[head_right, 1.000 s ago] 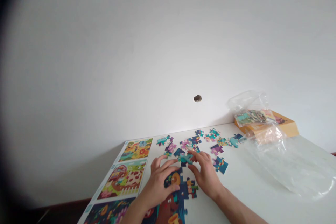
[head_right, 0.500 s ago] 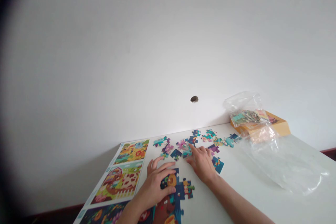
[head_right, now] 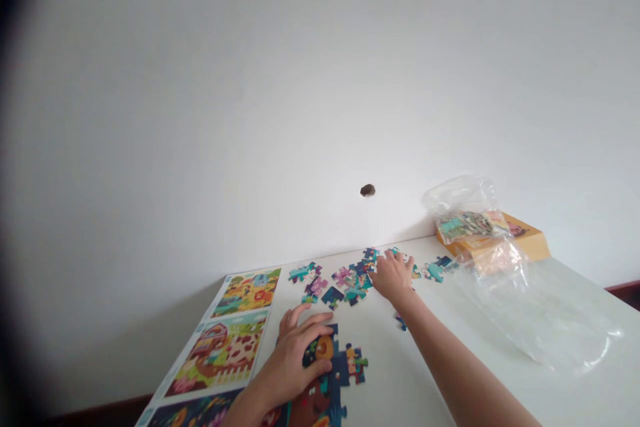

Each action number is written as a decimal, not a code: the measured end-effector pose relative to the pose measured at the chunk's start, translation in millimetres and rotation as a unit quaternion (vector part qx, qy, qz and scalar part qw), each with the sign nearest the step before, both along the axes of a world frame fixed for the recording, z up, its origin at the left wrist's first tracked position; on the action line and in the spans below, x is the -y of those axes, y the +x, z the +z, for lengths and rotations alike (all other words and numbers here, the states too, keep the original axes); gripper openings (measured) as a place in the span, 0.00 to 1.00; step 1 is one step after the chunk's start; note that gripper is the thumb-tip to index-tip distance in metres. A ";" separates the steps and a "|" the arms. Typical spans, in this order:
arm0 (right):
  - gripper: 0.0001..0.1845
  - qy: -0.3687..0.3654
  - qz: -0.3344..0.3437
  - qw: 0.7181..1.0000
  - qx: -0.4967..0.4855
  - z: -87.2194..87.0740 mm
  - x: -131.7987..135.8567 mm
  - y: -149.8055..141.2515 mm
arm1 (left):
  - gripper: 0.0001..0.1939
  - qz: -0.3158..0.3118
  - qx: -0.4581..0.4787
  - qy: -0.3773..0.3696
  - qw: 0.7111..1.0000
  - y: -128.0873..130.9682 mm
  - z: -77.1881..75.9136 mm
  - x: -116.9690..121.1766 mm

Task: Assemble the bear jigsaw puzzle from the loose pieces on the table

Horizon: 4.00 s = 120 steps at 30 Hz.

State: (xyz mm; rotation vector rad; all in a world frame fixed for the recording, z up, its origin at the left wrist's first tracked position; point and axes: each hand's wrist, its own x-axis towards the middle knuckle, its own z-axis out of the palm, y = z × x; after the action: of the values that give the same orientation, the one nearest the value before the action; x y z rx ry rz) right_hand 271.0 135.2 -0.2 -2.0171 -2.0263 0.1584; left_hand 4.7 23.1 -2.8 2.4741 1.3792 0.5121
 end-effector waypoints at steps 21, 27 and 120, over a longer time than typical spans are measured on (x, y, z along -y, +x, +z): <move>0.08 -0.089 0.108 0.948 -0.286 14.8 -3.1 -45.4 | 0.27 0.011 0.023 0.050 0.998 -1.6 -8.5 -1.8; 0.12 -0.201 0.200 0.858 -0.427 22.1 23.6 -73.4 | 0.33 0.148 0.138 0.188 0.961 -10.1 -29.7 -15.0; 0.27 0.006 0.358 0.912 -0.198 17.4 136.6 -11.8 | 0.13 -0.018 0.218 -0.029 0.975 14.0 2.8 11.5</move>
State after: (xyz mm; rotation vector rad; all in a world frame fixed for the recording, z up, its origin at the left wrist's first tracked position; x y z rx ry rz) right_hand 259.3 -1.4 17.2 -1.0180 -2.3478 0.6371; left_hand 18.8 11.6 0.0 2.1601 1.1500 0.9256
